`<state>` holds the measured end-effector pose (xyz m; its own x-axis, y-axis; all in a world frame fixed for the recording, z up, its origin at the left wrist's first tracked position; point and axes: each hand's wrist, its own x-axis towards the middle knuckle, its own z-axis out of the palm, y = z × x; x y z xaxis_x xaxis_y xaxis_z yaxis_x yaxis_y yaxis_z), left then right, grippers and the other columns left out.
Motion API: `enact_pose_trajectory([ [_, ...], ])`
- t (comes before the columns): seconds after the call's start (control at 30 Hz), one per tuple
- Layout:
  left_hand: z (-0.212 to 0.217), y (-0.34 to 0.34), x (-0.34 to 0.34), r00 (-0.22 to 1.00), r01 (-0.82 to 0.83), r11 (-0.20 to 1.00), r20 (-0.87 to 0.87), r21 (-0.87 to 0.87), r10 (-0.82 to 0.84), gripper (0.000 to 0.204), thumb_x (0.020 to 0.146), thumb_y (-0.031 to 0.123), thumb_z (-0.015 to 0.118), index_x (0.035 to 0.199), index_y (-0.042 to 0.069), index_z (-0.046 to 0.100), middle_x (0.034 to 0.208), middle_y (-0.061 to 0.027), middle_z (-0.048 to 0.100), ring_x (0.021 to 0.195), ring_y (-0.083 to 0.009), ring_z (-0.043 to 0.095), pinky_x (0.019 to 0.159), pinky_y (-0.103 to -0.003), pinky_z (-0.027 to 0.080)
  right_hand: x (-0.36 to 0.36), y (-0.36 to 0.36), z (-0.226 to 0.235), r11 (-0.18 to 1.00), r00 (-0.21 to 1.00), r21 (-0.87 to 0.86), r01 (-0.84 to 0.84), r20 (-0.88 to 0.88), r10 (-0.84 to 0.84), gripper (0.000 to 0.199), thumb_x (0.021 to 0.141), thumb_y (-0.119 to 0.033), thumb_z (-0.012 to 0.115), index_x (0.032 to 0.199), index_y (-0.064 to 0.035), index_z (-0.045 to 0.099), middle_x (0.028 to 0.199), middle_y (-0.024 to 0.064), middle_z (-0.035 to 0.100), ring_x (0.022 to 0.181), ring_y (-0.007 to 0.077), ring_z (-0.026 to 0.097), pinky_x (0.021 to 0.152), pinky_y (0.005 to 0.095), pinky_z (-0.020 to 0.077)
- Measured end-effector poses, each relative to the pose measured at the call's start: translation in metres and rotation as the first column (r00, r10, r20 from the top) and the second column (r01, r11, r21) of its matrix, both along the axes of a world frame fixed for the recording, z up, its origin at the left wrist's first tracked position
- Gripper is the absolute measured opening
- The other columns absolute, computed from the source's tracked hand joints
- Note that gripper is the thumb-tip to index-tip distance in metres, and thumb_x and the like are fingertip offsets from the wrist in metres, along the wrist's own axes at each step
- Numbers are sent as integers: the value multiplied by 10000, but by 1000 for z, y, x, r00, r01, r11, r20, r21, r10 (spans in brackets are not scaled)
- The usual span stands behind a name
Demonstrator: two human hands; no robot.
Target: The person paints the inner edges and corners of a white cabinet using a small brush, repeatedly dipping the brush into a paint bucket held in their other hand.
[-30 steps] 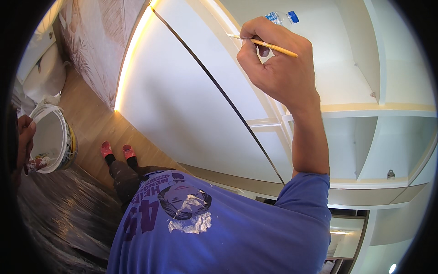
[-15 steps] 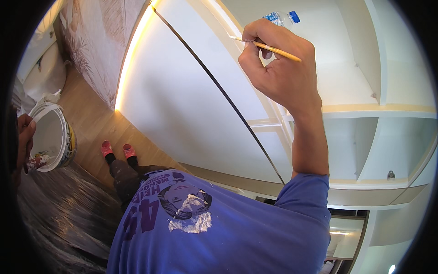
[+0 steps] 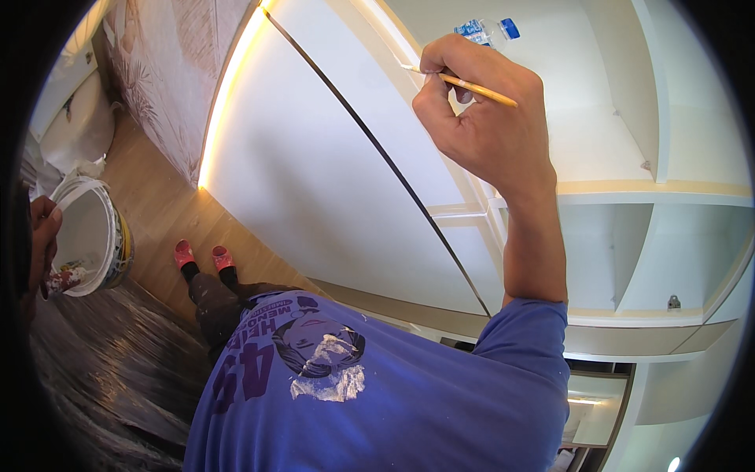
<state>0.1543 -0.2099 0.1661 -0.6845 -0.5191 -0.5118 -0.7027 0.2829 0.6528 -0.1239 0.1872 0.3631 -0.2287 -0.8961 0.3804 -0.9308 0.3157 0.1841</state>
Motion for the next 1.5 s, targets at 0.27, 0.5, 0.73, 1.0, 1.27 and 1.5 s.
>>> enact_pose_trajectory([
  [0.27, -2, -1, -1, 1000, 23, 1000, 10, 5, -23, 239, 1057, 334, 533, 1092, 100, 568, 687, 48, 412, 554, -21, 363, 512, -210, 310, 3, 6, 6, 994, 998, 87, 60, 22, -63, 134, 771, 32, 662, 848, -67, 616, 682, 26, 619, 545, 134, 546, 510, 264, 437],
  [0.5, -5, -3, 1, 999, 39, 999, 13, -8, -39, 246, 1057, 335, 533, 1104, 97, 570, 689, 47, 415, 555, -21, 365, 513, -210, 312, 0, 3, -2, 1000, 1000, 12, -1, 15, 1, 128, 770, 39, 654, 843, -60, 621, 672, 37, 601, 546, 130, 544, 509, 270, 435],
  [0.73, 0, -1, -3, 997, 39, 999, 61, -14, -38, 252, 1053, 336, 535, 1111, 93, 569, 693, 46, 413, 561, -22, 364, 519, -211, 314, 7, 7, 6, 991, 997, 112, 73, 19, -76, 124, 754, 39, 630, 827, -53, 592, 679, 47, 585, 543, 165, 541, 520, 286, 449],
  [1.0, 28, 9, -11, 1000, 24, 996, -12, 90, -23, 269, 1058, 286, 594, 1036, 19, 621, 650, 25, 489, 491, -46, 412, 419, -233, 334, 4, 1, 4, 991, 996, 104, 87, 6, -88, 134, 747, 39, 637, 831, -55, 595, 696, 47, 590, 556, 167, 561, 522, 274, 450],
  [1.27, -1, -4, -1, 998, 52, 998, 29, 38, -53, 274, 1053, 346, 526, 1120, 83, 566, 685, 49, 415, 535, -19, 353, 487, -208, 325, -1, -3, -1, 998, 999, 66, 6, -45, -3, 132, 766, 36, 659, 859, -54, 635, 735, 42, 649, 575, 166, 598, 524, 277, 477],
  [1.5, -12, -8, -1, 999, 46, 999, 17, -9, -46, 285, 1056, 347, 525, 1135, 76, 562, 691, 42, 428, 532, -19, 352, 480, -206, 331, 2, 5, 2, 992, 999, 112, 49, 6, -50, 120, 762, 36, 643, 842, -49, 615, 730, 57, 630, 590, 185, 601, 545, 290, 494],
])
